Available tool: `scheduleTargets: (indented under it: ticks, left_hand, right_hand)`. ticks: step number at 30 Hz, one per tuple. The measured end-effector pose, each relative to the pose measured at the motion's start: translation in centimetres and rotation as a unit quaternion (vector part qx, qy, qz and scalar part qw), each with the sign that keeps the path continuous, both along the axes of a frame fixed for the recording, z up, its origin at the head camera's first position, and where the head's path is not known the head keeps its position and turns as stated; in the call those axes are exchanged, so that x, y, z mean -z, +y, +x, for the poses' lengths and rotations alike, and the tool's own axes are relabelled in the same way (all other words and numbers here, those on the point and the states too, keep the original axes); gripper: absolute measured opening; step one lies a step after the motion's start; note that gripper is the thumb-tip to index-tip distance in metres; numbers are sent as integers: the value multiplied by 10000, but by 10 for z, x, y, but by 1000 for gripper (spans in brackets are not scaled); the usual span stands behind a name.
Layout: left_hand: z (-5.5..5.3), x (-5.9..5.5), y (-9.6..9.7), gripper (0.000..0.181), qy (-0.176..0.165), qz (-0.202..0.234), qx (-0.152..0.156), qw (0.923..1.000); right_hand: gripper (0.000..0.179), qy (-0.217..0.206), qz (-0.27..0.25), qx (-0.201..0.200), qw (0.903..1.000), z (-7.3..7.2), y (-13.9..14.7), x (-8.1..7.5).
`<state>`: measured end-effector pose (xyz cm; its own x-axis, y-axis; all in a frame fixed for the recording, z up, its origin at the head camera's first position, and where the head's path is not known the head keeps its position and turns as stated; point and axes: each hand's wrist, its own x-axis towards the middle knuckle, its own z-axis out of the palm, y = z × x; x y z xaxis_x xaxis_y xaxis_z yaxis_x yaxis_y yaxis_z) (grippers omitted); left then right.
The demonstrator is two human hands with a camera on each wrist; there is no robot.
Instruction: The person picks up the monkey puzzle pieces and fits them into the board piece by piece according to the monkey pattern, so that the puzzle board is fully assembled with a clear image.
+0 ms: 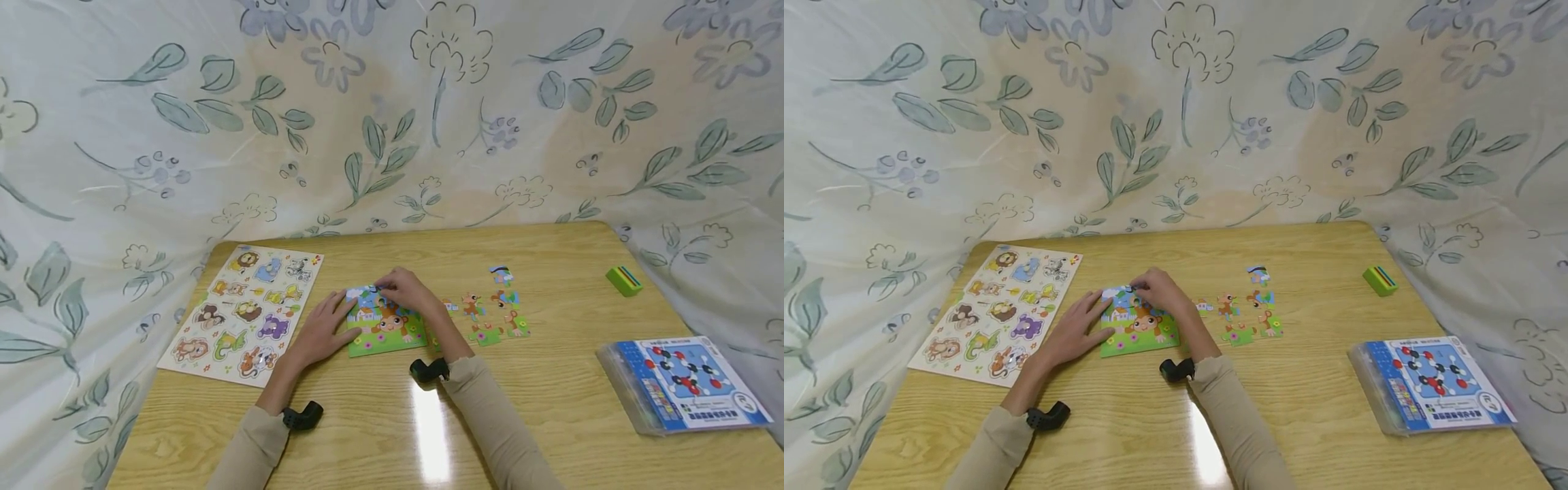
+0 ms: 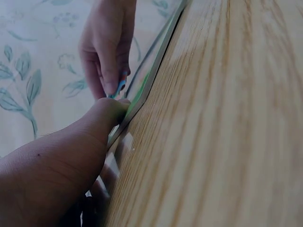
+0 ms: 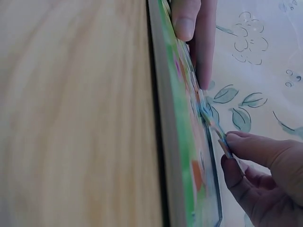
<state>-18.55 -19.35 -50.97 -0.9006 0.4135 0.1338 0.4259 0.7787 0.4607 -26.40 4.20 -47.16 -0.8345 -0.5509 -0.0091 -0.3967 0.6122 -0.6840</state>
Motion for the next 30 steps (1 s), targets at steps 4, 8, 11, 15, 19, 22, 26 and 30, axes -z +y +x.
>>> scheduleTargets:
  ticks: [4, 8, 11, 15, 19, 22, 26, 30]
  left_hand:
    - [-1, 1, 0, 68, 118, -53, 67, 9999]
    - [0, 0, -1, 67, 150, -47, 113, 9998]
    - [0, 0, -1, 66, 159, -41, 119, 9998]
    - [1, 0, -2, 66, 129, -37, 95, 9999]
    - [1, -2, -1, 66, 117, -40, 91, 9999]
    - [2, -2, -1, 66, 118, -36, 93, 9999]
    - [2, -3, -1, 66, 66, -41, 74, 9999]
    - [2, -2, -1, 66, 57, -72, 69, 9999]
  right_hand:
    - [29, 233, 224, -42, 9995, 0, -2, 0]
    - [26, 445, 226, -108, 9987, 0, -3, 1]
    - [23, 502, 217, -126, 9984, 0, -4, 2]
    - [23, 561, 279, -215, 9978, 1, -6, 4]
    - [28, 513, 346, -320, 9976, 1, -6, 4]
    - [31, 358, 371, -373, 9980, 2, -6, 2]
    - [32, 346, 523, -478, 9969, 2, -6, 0]
    - [32, 528, 683, -602, 9944, 2, -7, -1]
